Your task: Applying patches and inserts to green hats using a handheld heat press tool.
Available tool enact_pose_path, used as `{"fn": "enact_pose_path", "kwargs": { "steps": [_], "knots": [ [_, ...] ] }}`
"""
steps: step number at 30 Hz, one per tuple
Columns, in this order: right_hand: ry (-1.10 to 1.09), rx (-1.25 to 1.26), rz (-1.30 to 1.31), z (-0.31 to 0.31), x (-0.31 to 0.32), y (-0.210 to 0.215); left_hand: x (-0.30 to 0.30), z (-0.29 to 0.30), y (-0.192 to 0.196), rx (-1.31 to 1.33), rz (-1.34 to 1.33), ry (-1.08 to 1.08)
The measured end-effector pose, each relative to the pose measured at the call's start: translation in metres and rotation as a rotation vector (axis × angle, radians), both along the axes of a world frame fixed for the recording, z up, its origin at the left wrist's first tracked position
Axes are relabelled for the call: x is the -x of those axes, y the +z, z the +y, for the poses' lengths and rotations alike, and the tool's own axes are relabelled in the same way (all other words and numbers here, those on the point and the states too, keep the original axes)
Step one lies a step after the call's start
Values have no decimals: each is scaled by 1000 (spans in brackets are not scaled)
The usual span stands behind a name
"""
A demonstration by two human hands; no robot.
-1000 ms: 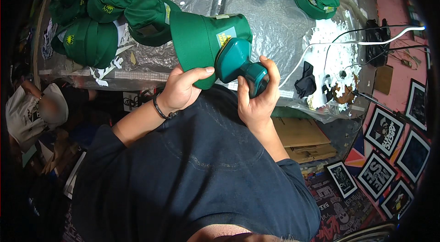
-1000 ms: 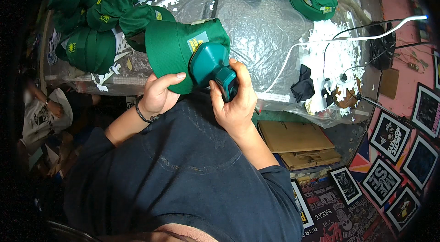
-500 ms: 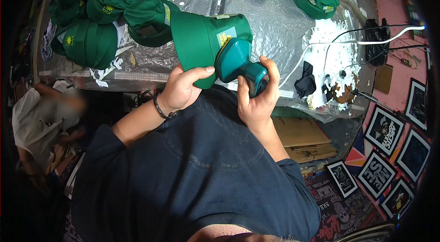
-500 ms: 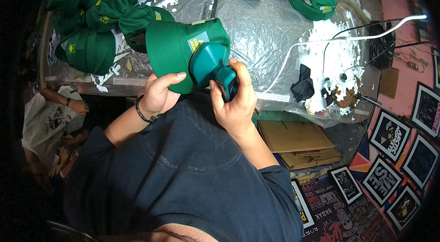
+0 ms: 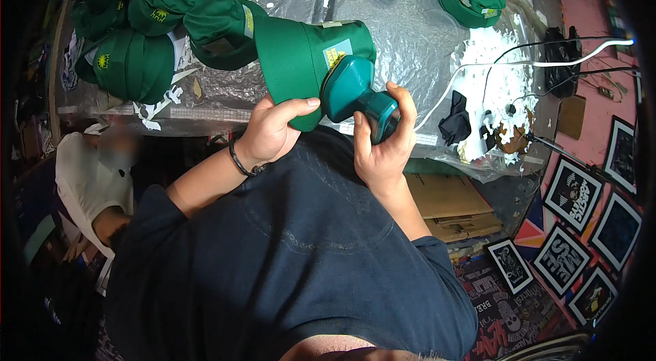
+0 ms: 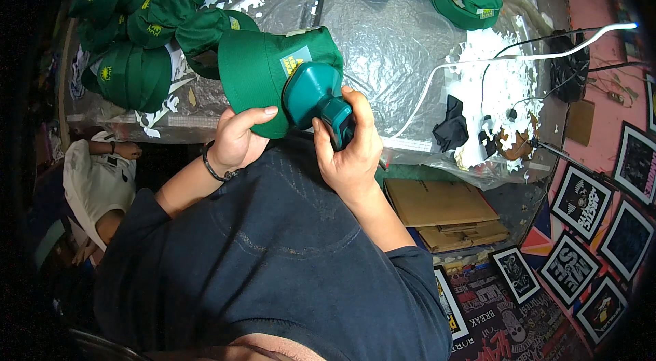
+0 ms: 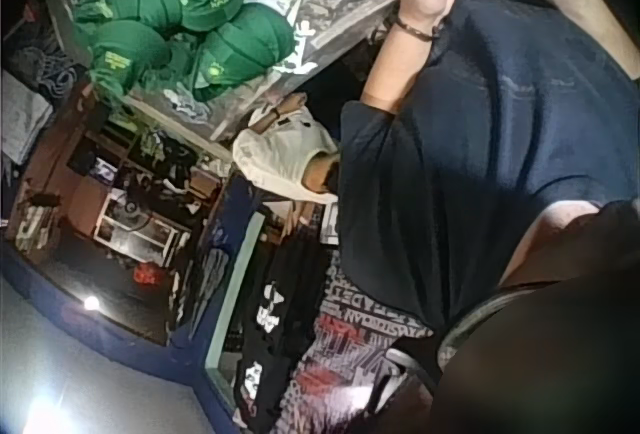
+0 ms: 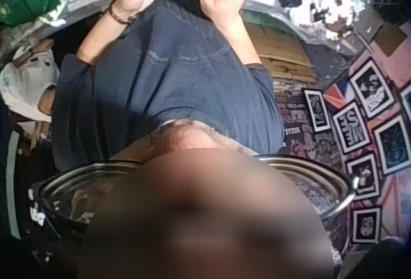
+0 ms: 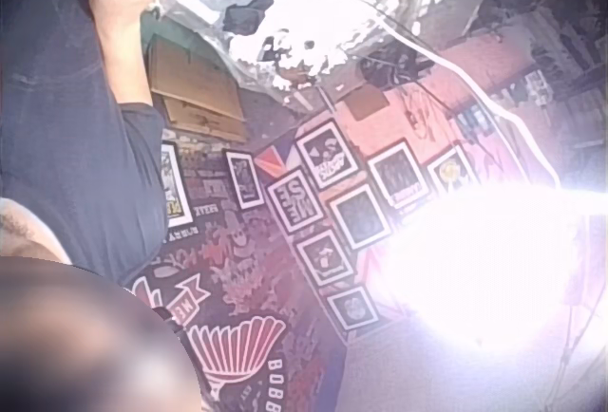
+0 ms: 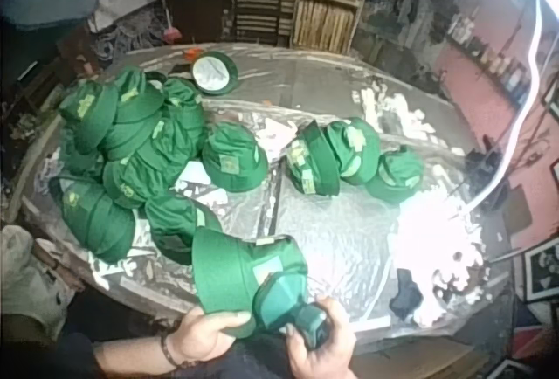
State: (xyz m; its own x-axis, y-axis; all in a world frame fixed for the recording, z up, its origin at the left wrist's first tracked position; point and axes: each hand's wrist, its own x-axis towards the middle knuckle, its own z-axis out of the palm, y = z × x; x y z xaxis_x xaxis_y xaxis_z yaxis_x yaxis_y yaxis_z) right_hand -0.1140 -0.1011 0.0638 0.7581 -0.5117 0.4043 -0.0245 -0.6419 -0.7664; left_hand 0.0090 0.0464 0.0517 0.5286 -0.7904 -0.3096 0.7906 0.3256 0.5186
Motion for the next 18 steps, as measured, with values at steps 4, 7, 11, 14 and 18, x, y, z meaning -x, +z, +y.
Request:
{"fn": "enact_pose_path", "kwargs": {
  "steps": [4,7,11,14,18],
  "knots": [
    [-2,15,-11,-1,-1,0,-1,0,-1,11,7,1],
    [-2,12,-12,-1,0,-1,0,-2,2,-6,8,12],
    [-2,12,-10,-1,0,-1,1,-2,2,-17,7,13],
    [-2,1,-9,-2,1,-2,1,-4,3,-25,5,17],
    [-5,2,-7,-1,1,-3,0,-3,2,-16,14,12]
  ]
}}
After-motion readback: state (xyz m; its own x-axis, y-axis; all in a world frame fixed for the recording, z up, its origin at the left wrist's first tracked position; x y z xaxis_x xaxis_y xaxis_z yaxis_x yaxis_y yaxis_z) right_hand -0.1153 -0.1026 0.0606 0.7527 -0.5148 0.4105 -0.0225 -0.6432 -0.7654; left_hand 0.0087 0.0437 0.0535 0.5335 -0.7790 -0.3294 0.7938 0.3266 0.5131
